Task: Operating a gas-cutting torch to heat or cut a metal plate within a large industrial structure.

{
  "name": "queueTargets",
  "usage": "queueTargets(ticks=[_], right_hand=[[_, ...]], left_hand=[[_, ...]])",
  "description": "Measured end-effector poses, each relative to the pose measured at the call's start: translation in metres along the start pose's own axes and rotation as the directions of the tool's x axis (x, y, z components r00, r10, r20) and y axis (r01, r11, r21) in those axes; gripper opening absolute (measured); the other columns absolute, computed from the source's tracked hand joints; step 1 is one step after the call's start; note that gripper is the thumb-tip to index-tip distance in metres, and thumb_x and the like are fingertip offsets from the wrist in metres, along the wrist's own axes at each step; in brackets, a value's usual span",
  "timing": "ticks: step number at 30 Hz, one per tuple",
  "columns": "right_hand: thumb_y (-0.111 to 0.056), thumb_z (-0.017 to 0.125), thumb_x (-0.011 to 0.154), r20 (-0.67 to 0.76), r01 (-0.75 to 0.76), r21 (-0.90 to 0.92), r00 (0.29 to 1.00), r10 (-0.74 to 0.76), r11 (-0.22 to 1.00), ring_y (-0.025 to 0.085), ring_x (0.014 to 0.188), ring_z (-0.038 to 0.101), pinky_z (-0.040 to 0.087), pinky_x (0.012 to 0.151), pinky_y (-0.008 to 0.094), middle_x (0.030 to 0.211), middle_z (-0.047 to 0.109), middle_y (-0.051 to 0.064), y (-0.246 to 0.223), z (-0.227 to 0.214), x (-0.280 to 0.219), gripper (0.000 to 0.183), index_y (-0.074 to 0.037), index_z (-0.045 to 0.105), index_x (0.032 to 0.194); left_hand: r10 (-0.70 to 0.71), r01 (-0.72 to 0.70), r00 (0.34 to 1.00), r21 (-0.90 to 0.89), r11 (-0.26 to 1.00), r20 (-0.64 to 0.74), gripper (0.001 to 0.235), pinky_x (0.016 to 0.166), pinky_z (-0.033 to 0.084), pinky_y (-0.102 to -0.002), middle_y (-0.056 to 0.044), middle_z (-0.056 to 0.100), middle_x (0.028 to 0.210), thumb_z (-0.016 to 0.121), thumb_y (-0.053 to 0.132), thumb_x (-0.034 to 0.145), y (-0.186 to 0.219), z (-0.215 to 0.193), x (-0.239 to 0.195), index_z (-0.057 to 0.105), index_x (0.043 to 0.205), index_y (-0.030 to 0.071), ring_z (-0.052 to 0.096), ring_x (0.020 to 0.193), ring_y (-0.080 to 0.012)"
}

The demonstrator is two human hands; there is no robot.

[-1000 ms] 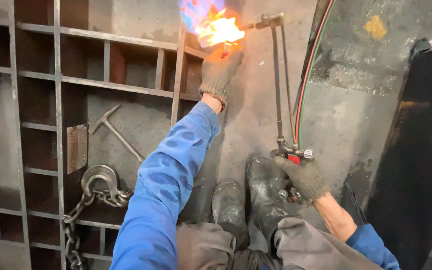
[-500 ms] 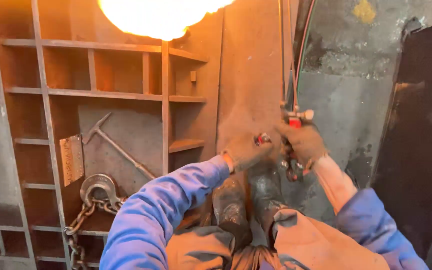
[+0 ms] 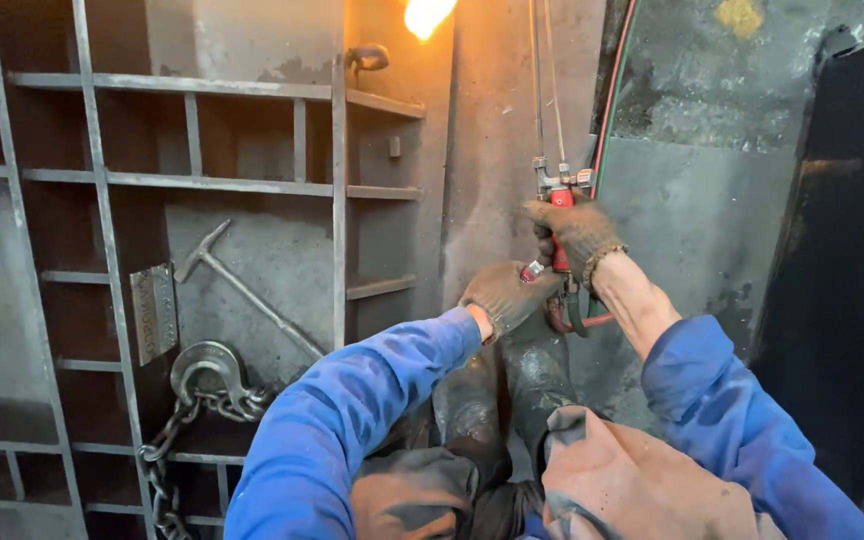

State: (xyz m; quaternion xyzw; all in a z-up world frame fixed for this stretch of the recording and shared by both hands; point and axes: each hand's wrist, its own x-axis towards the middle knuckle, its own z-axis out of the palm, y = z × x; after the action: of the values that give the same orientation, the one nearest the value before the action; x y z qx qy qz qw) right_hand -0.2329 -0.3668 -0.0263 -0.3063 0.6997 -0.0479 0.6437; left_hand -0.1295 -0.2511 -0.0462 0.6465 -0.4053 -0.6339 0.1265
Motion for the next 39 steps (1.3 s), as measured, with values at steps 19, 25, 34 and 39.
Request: queueTargets(ticks=[19, 25, 34, 39], right_hand=[[-0.026, 0.073, 0.088, 0.129, 0.027, 0.179, 0.99, -0.051, 0.983, 0.014, 0.054, 0.057, 0.046, 0.046, 0.033, 0.071, 0.061, 0.001, 0.003, -0.013, -0.002, 0.018, -0.011, 0.065, 0.093], [-0.018, 0.073, 0.089, 0.089, 0.008, 0.236, 0.996, -0.03, 0.972, 0.017, 0.051, 0.055, 0.043, 0.045, 0.035, 0.071, 0.06, 0.004, 0.003, -0.011, -0.001, 0.017, -0.006, 0.065, 0.097], [-0.016, 0.073, 0.088, 0.097, 0.054, 0.26, 0.992, -0.082, 0.964, 0.017, 0.05, 0.054, 0.044, 0.045, 0.036, 0.07, 0.059, 0.005, -0.003, -0.009, -0.016, 0.017, -0.005, 0.067, 0.101], [-0.017, 0.075, 0.086, 0.025, 0.067, 0.155, 0.997, -0.072, 0.986, 0.018, 0.05, 0.056, 0.047, 0.045, 0.037, 0.069, 0.06, 0.006, 0.002, -0.014, -0.012, 0.017, -0.005, 0.066, 0.094]], left_hand=[[0.04, -0.042, 0.999, 0.08, 0.996, 0.016, 0.059, 0.071, 0.054, -0.045, -0.015, 0.077, 0.083, 0.061, 0.067, 0.081, -0.004, 0.002, 0.013, 0.081, 0.092, 0.013, 0.074, 0.078, -0.0318], [0.063, -0.063, 0.998, 0.061, 0.996, 0.001, 0.058, 0.072, 0.054, -0.045, -0.017, 0.077, 0.086, 0.059, 0.064, 0.085, -0.011, 0.006, 0.016, 0.079, 0.093, 0.01, 0.073, 0.079, -0.0329], [0.092, -0.09, 0.994, -0.029, 0.996, 0.057, 0.058, 0.076, 0.054, -0.044, -0.014, 0.078, 0.093, 0.054, 0.062, 0.087, -0.014, 0.009, 0.018, 0.078, 0.105, 0.012, 0.074, 0.085, -0.031], [0.159, -0.163, 0.985, 0.069, 0.984, 0.067, 0.059, 0.085, 0.051, -0.043, -0.016, 0.075, 0.102, 0.049, 0.059, 0.096, -0.006, -0.014, -0.003, 0.074, 0.115, 0.01, 0.071, 0.096, -0.0345]])
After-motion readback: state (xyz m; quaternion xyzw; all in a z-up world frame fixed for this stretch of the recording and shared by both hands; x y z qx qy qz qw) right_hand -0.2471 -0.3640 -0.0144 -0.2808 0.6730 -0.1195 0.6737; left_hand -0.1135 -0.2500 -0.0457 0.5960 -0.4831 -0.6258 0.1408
